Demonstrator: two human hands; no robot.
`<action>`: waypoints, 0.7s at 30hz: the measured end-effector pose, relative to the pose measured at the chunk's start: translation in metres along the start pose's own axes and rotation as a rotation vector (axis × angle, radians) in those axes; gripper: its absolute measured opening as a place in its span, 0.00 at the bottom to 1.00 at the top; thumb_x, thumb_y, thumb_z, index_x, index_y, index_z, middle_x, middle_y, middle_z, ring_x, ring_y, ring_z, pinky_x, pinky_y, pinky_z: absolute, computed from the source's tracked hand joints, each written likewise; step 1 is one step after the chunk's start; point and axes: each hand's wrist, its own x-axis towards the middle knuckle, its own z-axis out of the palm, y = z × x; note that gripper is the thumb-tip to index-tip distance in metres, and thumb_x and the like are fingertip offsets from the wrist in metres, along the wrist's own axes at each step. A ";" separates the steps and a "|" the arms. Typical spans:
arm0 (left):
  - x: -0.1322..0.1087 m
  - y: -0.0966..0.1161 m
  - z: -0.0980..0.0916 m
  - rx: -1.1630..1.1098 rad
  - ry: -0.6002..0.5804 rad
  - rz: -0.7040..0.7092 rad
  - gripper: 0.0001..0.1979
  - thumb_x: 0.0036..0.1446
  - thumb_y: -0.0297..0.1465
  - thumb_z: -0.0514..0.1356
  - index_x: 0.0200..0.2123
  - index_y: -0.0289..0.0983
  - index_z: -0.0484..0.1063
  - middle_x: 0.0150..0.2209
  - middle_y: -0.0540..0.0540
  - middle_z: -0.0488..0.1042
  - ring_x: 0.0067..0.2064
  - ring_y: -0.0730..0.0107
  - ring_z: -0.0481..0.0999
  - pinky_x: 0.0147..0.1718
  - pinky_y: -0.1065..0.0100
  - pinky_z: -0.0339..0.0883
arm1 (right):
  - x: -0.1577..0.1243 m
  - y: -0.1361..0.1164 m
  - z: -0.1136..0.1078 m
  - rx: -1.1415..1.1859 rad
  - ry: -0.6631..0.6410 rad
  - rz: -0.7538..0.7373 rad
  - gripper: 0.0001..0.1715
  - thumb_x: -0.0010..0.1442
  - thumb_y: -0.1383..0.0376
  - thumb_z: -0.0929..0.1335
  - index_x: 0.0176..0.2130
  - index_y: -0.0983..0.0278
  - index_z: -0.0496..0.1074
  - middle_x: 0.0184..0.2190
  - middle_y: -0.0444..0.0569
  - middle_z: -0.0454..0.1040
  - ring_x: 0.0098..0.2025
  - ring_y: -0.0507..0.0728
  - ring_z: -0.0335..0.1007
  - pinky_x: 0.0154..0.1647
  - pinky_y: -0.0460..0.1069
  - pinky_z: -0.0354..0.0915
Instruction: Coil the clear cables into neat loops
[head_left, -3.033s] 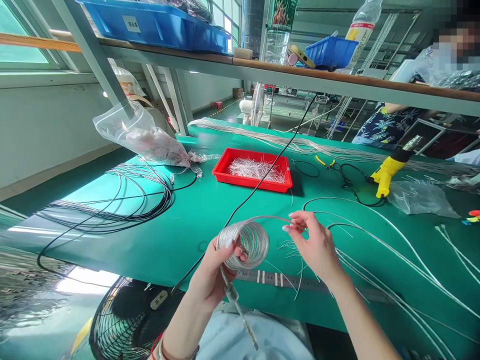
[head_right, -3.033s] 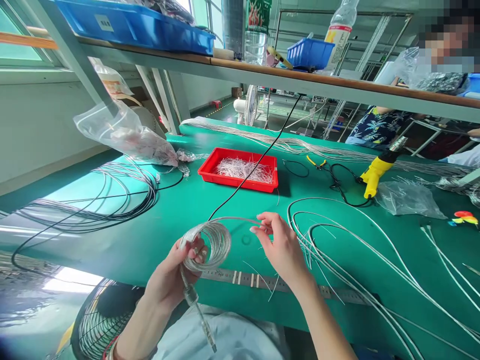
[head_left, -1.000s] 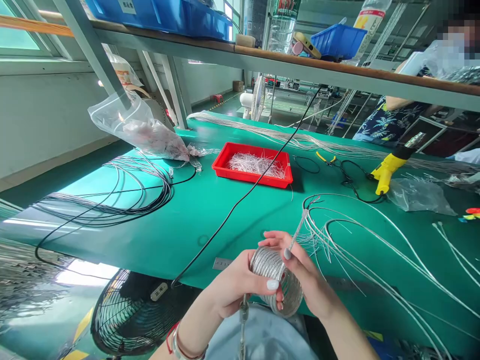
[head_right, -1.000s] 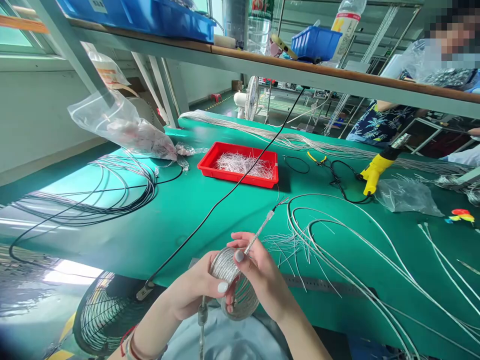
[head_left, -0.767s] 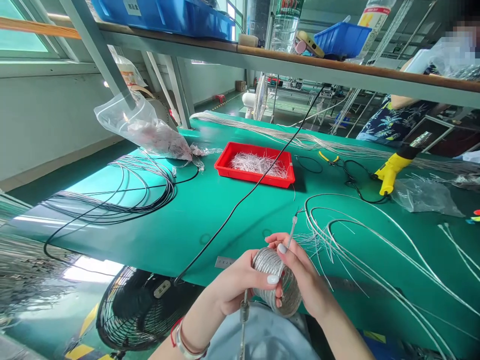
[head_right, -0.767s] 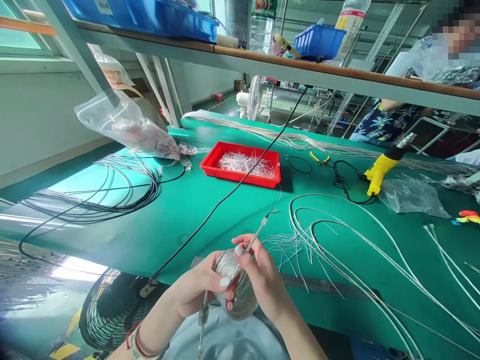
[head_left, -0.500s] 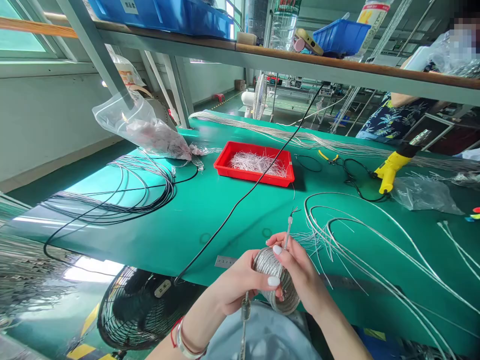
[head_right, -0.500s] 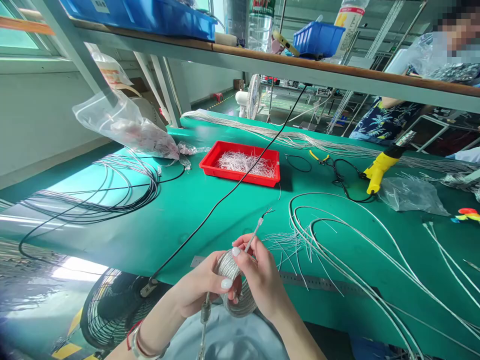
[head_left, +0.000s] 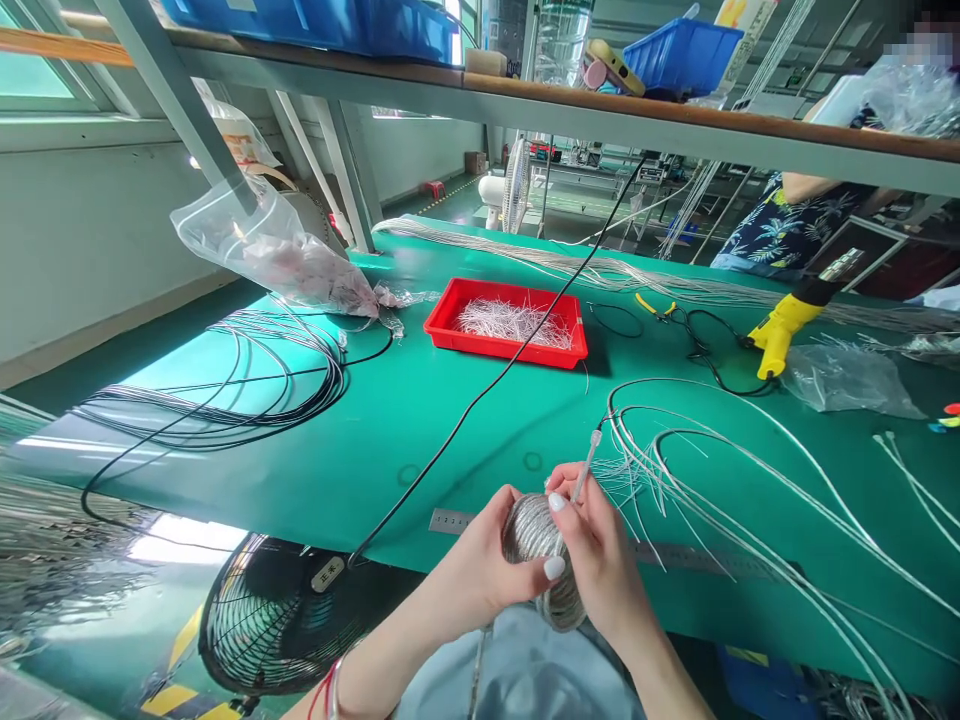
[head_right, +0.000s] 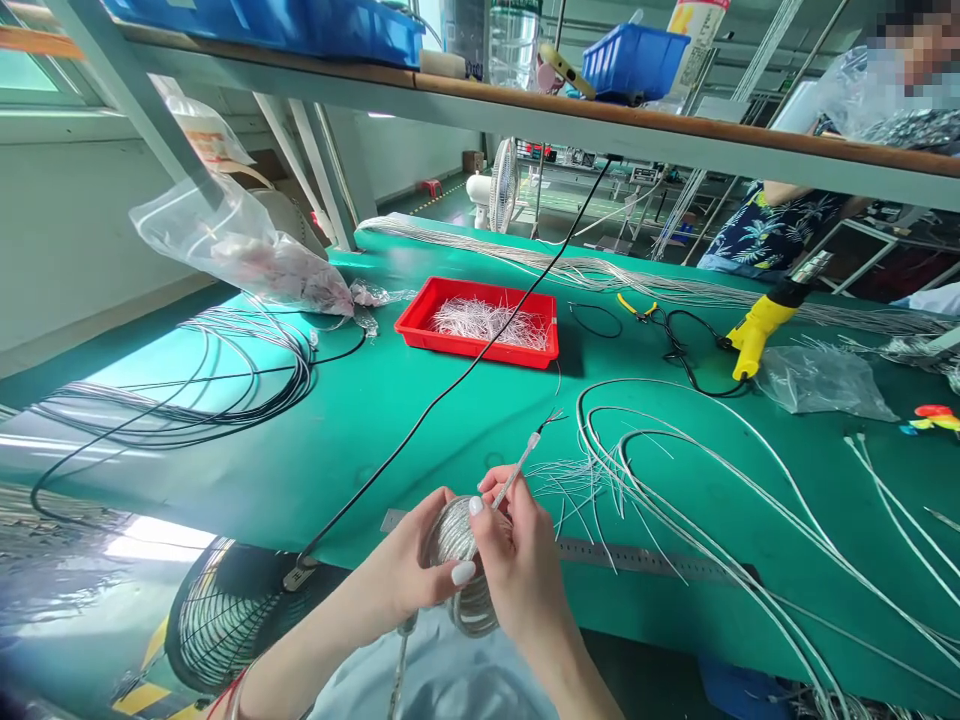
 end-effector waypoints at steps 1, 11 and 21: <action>-0.003 -0.002 0.001 0.078 0.002 0.055 0.20 0.47 0.36 0.70 0.38 0.37 0.64 0.33 0.52 0.68 0.34 0.70 0.66 0.32 0.71 0.61 | 0.000 0.001 0.000 -0.010 0.021 -0.018 0.12 0.64 0.55 0.61 0.41 0.61 0.63 0.29 0.41 0.64 0.26 0.50 0.60 0.26 0.45 0.58; -0.009 -0.034 0.035 0.568 0.384 0.371 0.23 0.68 0.39 0.46 0.63 0.37 0.50 0.59 0.34 0.60 0.59 0.55 0.64 0.55 0.54 0.62 | -0.008 0.021 0.021 0.141 0.239 -0.032 0.12 0.64 0.55 0.61 0.43 0.60 0.62 0.33 0.45 0.66 0.29 0.52 0.64 0.28 0.47 0.64; -0.007 -0.052 0.029 0.761 0.325 0.462 0.22 0.66 0.39 0.49 0.59 0.37 0.59 0.54 0.33 0.72 0.56 0.48 0.72 0.49 0.54 0.69 | -0.030 0.025 0.021 0.241 0.374 0.097 0.16 0.62 0.50 0.62 0.42 0.58 0.59 0.36 0.46 0.66 0.34 0.55 0.65 0.32 0.49 0.66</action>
